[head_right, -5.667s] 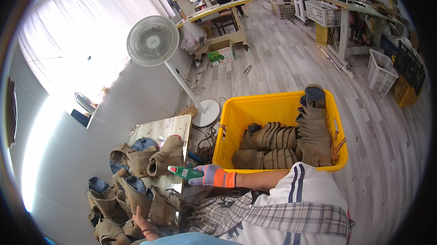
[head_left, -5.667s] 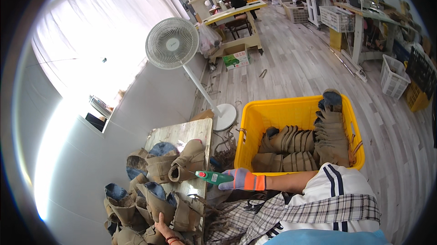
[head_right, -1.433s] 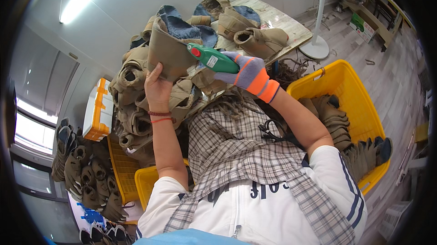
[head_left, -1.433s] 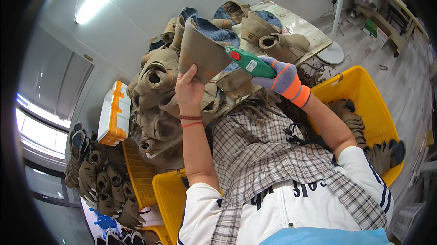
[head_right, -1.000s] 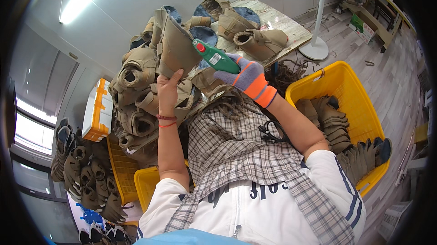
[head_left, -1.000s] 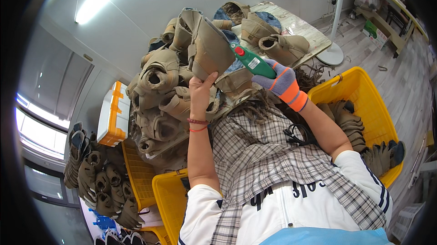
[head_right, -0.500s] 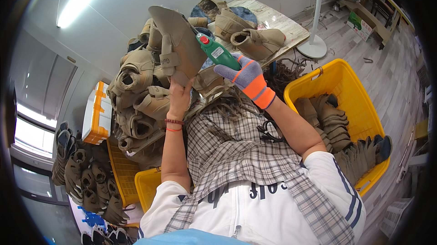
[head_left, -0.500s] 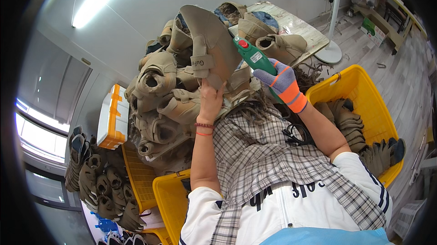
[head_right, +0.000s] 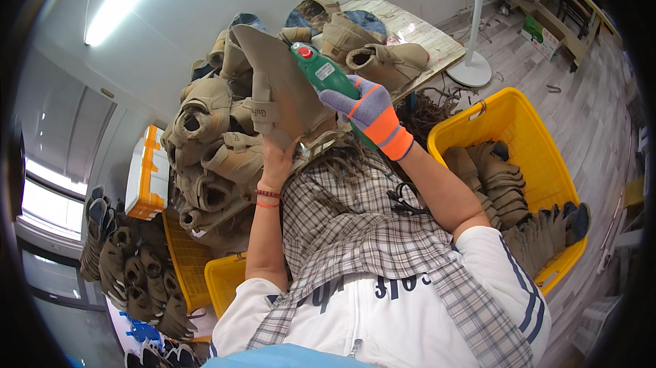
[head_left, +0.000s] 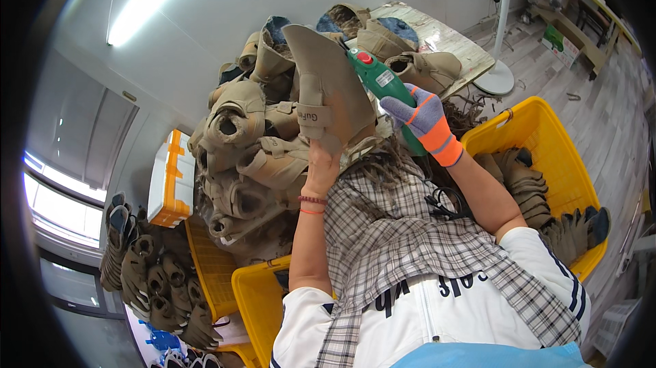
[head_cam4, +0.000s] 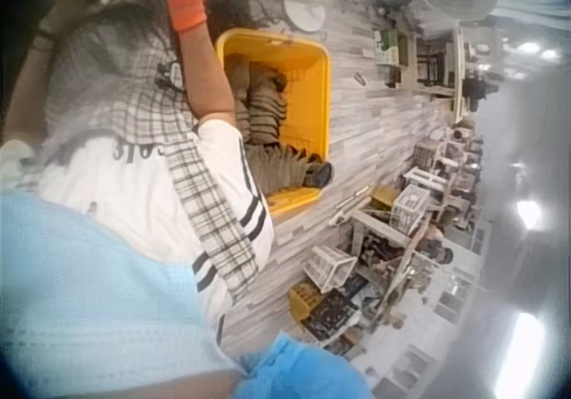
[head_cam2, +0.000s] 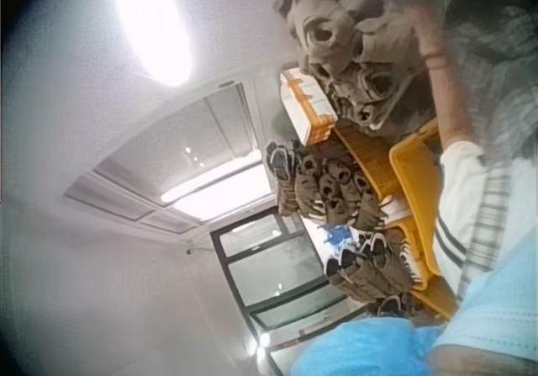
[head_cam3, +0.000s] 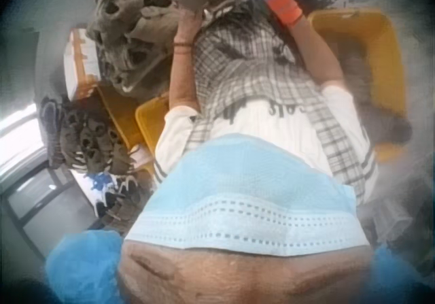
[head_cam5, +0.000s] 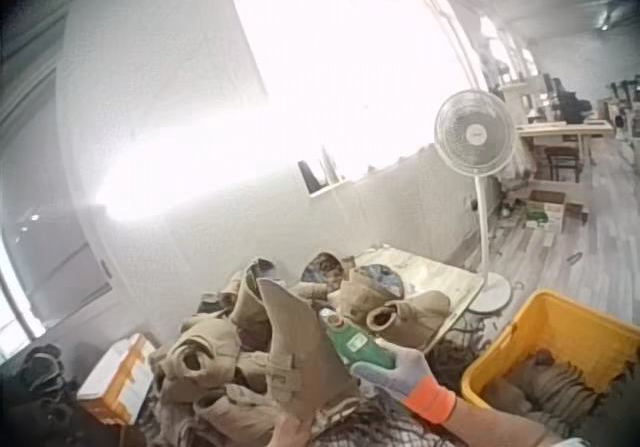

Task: The person uses a green electric trimmer to shave the interior lining of beige boots, then switches to red-handled scissors to cut away excess material from the inside. The person handles multiple boots one at a time, placing trimmed pieces into a yellow bin.

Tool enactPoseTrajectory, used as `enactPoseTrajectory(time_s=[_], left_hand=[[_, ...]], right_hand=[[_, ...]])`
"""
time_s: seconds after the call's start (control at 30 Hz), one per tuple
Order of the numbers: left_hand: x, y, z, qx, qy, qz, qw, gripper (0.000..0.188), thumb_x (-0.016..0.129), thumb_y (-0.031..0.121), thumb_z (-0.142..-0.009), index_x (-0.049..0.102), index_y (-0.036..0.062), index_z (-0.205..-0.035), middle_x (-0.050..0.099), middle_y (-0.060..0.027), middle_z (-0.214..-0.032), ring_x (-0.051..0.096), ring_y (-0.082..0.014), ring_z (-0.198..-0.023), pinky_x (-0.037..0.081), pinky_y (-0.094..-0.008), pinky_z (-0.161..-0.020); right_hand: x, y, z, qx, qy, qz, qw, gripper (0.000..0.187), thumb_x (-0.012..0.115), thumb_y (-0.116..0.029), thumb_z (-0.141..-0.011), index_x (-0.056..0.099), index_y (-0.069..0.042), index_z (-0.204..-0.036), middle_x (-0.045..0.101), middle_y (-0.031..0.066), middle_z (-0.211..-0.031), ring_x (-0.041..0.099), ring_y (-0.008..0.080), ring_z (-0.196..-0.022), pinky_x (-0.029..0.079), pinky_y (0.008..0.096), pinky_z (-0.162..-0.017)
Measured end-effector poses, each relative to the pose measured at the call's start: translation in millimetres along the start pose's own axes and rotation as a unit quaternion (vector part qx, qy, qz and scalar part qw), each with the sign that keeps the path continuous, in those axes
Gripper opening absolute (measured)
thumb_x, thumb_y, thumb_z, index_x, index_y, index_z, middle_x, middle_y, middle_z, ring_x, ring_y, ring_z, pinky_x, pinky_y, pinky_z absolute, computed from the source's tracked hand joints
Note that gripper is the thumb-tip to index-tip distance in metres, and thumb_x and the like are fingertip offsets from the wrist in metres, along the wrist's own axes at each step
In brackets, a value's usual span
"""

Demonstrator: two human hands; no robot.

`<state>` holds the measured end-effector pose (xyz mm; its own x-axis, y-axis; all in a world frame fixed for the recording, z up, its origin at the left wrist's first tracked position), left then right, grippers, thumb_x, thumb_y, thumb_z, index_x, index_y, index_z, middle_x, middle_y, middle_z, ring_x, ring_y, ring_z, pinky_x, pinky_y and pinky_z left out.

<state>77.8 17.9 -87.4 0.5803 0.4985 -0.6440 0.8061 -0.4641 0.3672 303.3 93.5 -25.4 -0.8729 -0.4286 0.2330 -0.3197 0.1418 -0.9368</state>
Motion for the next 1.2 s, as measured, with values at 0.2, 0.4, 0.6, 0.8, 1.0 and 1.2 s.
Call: enactPoseTrajectory(time_s=[0.2, 0.4, 0.6, 0.8, 1.0, 1.2], left_hand=[[-16.8, 5.0, -22.9, -0.146, 0.039, 0.108, 0.983, 0.04, 0.061, -0.004, -0.078, 0.048, -0.0058, -0.116, 0.055, -0.0169, -0.114, 0.053, -0.0305, -0.104, 0.041, -0.0367, -0.089], [-50.3, -64.7, -133.1, -0.161, 0.137, 0.228, 0.95, 0.026, 0.065, 0.004, -0.079, 0.061, -0.0043, -0.103, 0.065, -0.0077, -0.096, 0.059, -0.0154, -0.081, 0.046, -0.0305, -0.073], [14.6, -201.3, -163.6, -0.429, 0.202, 0.158, 0.866, 0.048, 0.07, -0.002, -0.069, 0.054, -0.0036, -0.114, 0.058, -0.0163, -0.107, 0.058, -0.0276, -0.093, 0.046, -0.035, -0.081], [86.4, -103.4, -185.6, -0.026, -0.01, -0.356, 0.934, 0.042, 0.054, 0.003, -0.07, 0.058, 0.0048, -0.112, 0.053, -0.015, -0.107, 0.046, -0.0339, -0.104, 0.039, -0.0429, -0.089], [189.7, -163.0, -185.4, -0.626, 0.022, 0.431, 0.649, 0.068, 0.068, 0.031, -0.081, 0.041, -0.0099, -0.128, 0.045, -0.0259, -0.128, 0.038, -0.0305, -0.124, 0.036, -0.0453, -0.096], [227.5, -170.9, -212.7, -0.712, 0.041, 0.463, 0.526, 0.05, 0.065, 0.052, -0.077, 0.06, 0.0097, -0.102, 0.057, -0.0033, -0.103, 0.046, -0.0195, -0.089, 0.034, -0.0408, -0.081]], right_hand=[[-33.5, -0.2, -8.6, -0.015, 0.086, 0.013, 0.996, 0.036, 0.074, -0.024, -0.077, 0.06, 0.0, -0.1, 0.057, -0.0035, -0.069, 0.049, 0.0026, -0.055, 0.04, 0.018, -0.05], [-89.7, 24.4, 8.0, 0.03, 0.145, 0.008, 0.989, 0.035, 0.073, -0.025, -0.078, 0.06, 0.0, -0.099, 0.056, -0.0027, -0.066, 0.048, 0.0034, -0.052, 0.038, 0.0187, -0.048], [-119.3, 43.0, 18.8, 0.034, 0.188, 0.028, 0.981, 0.029, 0.073, -0.025, -0.079, 0.058, -0.002, -0.088, 0.053, -0.0023, -0.063, 0.047, 0.0049, -0.05, 0.037, 0.02, -0.048], [-148.0, 60.4, 19.6, 0.071, 0.236, 0.046, 0.968, 0.031, 0.072, -0.025, -0.08, 0.059, 0.0, -0.093, 0.052, -0.0021, -0.062, 0.046, 0.0054, -0.049, 0.037, 0.0207, -0.047], [-153.3, 75.9, 15.6, 0.093, 0.241, 0.048, 0.965, 0.03, 0.072, -0.023, -0.08, 0.059, 0.0, -0.095, 0.053, -0.0018, -0.063, 0.047, 0.0055, -0.05, 0.039, 0.0208, -0.048], [-159.0, 85.3, 17.1, 0.109, 0.259, 0.058, 0.958, 0.028, 0.072, -0.02, -0.079, 0.058, -0.001, -0.093, 0.054, -0.0012, -0.064, 0.048, 0.0055, -0.049, 0.04, 0.0209, -0.047]])
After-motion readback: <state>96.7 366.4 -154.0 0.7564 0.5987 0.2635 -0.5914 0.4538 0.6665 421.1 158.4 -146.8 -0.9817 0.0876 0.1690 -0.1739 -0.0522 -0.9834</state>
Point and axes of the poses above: each hand's wrist, its own z-axis away from the middle knuckle, its own x-axis out of the palm, y = z × x, the point moved 3 cm from there along -z, towards the middle knuckle
